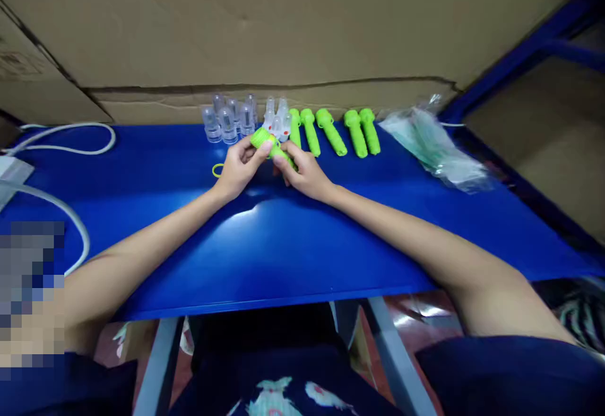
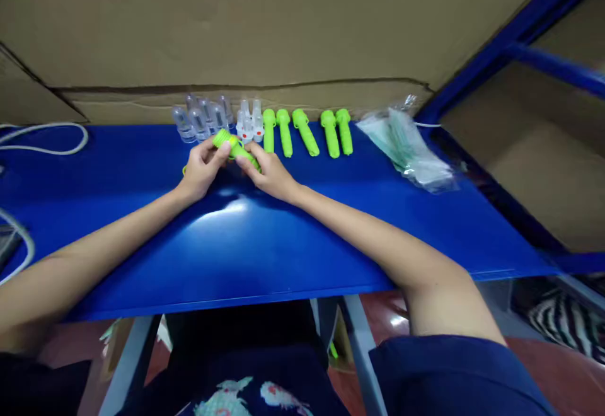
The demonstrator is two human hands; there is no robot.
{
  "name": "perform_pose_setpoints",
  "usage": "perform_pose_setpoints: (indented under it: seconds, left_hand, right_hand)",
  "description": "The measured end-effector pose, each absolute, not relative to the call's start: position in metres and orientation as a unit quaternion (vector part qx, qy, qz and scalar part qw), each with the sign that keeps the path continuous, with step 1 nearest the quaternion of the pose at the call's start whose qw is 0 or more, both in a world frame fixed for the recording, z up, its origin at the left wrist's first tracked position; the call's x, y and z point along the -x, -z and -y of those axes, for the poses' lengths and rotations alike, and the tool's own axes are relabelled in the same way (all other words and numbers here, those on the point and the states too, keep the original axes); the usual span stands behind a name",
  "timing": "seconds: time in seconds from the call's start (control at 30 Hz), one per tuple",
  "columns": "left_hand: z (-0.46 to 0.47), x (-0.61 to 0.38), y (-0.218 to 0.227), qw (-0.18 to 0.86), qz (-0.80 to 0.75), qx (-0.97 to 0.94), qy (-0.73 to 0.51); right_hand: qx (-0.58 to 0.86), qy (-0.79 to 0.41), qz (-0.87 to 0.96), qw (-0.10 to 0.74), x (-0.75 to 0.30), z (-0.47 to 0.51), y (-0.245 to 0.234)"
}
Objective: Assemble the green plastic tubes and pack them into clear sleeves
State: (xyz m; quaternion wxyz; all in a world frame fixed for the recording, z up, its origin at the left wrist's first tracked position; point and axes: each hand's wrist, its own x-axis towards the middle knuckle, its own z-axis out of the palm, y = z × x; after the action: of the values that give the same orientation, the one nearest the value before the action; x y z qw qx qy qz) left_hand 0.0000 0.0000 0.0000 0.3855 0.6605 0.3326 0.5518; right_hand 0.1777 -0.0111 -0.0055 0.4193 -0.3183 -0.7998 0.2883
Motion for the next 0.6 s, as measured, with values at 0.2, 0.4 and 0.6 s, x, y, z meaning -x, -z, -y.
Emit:
perform_pose_setpoints:
  seconds: [0.2,0.4,0.6]
  left_hand:
    - [0.002,0.002,-0.002,0.363,-0.354,-0.65,-0.566]
    - [-0.009,0.003,0.004,0.387,-0.371,-0.551,-0.64]
    - [-0.011,0.003,0.003,0.447,-0.33,-0.544,-0.629]
  right_hand:
    - [0.301,-0.267,0.826,0.394,-0.178,0.011,0.007]
    - [0.309,-0.241,0.821,0.414,-0.178,0.008,0.009]
    - [0.341,-0.189,0.816,0.426,-0.178,0.007,0.01]
